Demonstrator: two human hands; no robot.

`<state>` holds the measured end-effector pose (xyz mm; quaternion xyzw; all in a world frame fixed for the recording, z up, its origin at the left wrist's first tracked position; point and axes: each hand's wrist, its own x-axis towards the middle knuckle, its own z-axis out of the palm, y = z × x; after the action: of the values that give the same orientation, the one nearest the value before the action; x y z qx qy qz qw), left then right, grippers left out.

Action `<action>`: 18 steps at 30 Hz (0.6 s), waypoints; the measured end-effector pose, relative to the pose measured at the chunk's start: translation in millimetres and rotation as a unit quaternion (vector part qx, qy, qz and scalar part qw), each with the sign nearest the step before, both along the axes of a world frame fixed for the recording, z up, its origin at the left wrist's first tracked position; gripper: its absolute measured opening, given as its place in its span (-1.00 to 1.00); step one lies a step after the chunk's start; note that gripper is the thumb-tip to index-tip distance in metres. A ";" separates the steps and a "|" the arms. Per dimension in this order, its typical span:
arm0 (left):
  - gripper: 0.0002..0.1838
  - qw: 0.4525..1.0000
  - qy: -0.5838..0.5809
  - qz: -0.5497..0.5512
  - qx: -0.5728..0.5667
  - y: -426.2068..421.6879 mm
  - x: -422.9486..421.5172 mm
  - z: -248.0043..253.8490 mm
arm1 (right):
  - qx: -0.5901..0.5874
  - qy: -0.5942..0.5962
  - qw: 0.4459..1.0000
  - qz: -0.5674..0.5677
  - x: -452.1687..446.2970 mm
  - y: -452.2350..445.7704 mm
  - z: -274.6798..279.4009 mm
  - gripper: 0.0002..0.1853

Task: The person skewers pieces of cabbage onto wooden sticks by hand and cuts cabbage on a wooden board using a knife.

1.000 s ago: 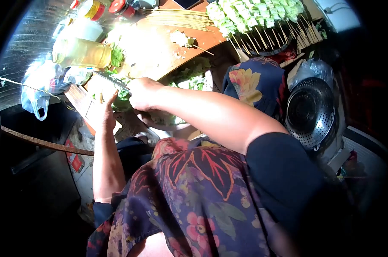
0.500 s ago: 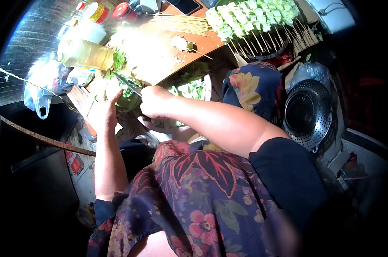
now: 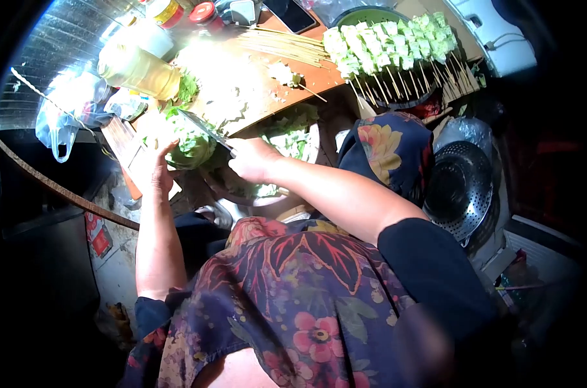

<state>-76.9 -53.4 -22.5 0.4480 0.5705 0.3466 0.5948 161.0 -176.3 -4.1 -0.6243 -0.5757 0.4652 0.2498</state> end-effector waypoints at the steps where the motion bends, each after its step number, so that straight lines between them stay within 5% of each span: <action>1: -0.13 1.000 0.021 0.018 -0.010 0.4 -1.6 -1.8 | 0.010 -0.016 1.000 -0.003 2.4 -3.4 4.4 -0.53; 8: -0.35 0.995 -0.028 0.063 0.077 -4.8 4.9 3.8 | 0.007 -0.117 0.993 0.003 27.8 15.0 7.0 -0.55; 10: -0.34 0.998 -0.028 0.046 -0.040 -7.8 4.4 10.8 | 0.017 -0.111 0.994 0.003 33.9 11.2 10.0 -0.55; 14: -0.30 0.994 -0.041 0.057 -0.086 -19.1 5.9 35.4 | -0.058 -0.112 0.991 0.039 43.3 -13.4 38.8 -0.51; 17: -0.23 0.978 0.028 0.062 -0.195 -17.1 -3.5 34.0 | -0.184 -0.042 0.980 0.059 52.8 -33.1 55.3 -0.52; 18: -0.23 0.978 0.025 0.064 -0.195 -20.0 -3.2 35.6 | -0.096 -0.025 0.991 0.094 52.8 -38.1 51.4 -0.54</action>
<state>-80.1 -73.4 13.0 0.2946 0.6693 0.2542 0.6330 213.7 -214.4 47.3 -0.6001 -0.5903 0.5241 0.1294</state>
